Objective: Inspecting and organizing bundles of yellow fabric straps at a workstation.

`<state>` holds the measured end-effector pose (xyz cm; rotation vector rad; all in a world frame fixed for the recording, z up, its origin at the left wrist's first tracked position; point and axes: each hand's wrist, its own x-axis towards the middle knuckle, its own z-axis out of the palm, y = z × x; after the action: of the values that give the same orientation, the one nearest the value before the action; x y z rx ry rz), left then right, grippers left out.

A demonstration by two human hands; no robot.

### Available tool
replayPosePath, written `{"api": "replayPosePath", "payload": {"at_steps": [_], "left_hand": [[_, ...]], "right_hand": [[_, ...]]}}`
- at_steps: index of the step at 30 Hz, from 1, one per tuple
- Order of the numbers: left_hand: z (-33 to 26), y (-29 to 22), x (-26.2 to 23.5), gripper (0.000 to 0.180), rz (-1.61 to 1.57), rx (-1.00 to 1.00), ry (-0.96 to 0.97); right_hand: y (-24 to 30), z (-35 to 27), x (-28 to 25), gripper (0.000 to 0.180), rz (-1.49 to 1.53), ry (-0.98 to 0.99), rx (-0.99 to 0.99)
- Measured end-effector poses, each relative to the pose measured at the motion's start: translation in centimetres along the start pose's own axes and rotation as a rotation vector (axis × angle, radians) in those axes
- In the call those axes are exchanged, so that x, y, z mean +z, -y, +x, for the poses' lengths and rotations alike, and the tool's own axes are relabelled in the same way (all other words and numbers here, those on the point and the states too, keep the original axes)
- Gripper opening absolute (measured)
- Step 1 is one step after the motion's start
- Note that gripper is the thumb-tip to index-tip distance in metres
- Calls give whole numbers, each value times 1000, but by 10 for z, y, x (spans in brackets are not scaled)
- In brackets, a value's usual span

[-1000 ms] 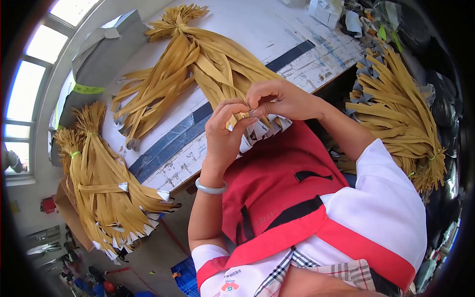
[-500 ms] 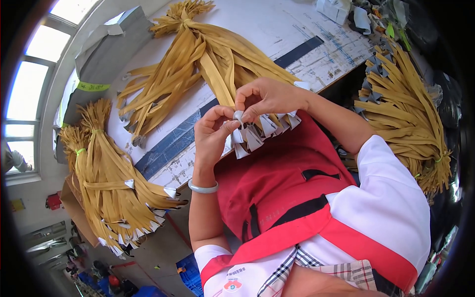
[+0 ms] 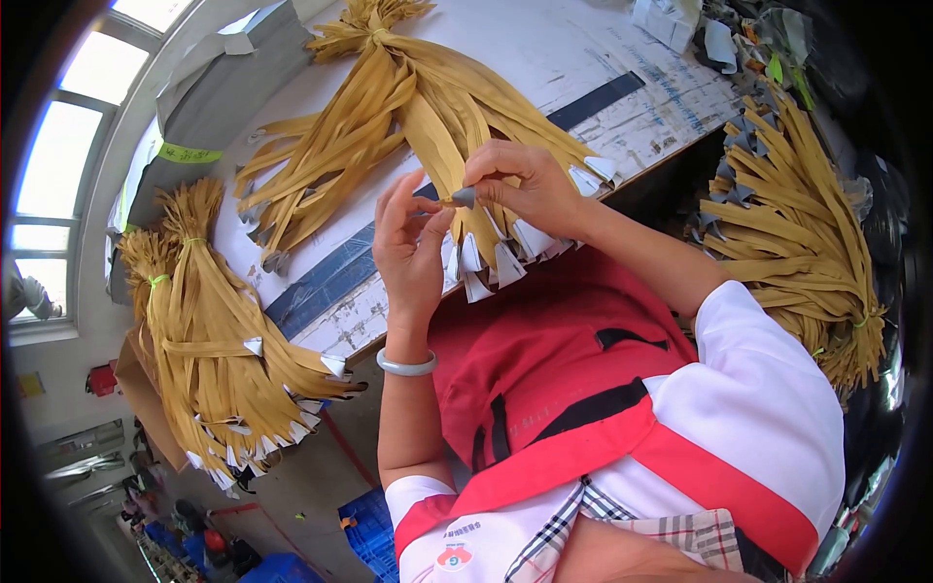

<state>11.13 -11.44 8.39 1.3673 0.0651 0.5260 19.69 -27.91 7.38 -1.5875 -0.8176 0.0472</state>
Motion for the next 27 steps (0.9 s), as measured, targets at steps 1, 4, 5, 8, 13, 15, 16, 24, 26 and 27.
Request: {"api": "replayPosePath", "payload": {"at_steps": [1, 4, 5, 8, 13, 15, 16, 24, 26, 27], "left_hand": [[7, 0, -13, 16, 207, 44, 150], [9, 3, -24, 11, 348, 66, 288], [7, 1, -25, 10, 455, 180, 285], [-5, 8, -22, 9, 556, 298, 285], [22, -21, -85, 8, 373, 272, -178], [41, -44, -123, 25, 323, 225, -455], [38, -44, -134, 25, 331, 216, -460], [-39, 14, -88, 9, 348, -84, 44], [-56, 24, -66, 11, 245, -85, 236], [-61, 21, -56, 18, 219, -98, 304]], "right_hand": [[6, -2, 1, 9, 70, 35, 25], [12, -3, 4, 8, 306, 55, 172], [15, -2, -1, 11, 281, 109, 294], [13, -5, 3, 19, 305, 173, 422], [4, 16, -22, 23, 172, -26, 351], [4, 18, -49, 18, -34, -44, 283], [8, 10, -43, 18, -28, -38, 292], [8, -40, -1, 10, -739, 813, -355], [13, -29, -3, 8, -703, 833, -360], [22, -21, -6, 8, -427, 827, -147]]}}
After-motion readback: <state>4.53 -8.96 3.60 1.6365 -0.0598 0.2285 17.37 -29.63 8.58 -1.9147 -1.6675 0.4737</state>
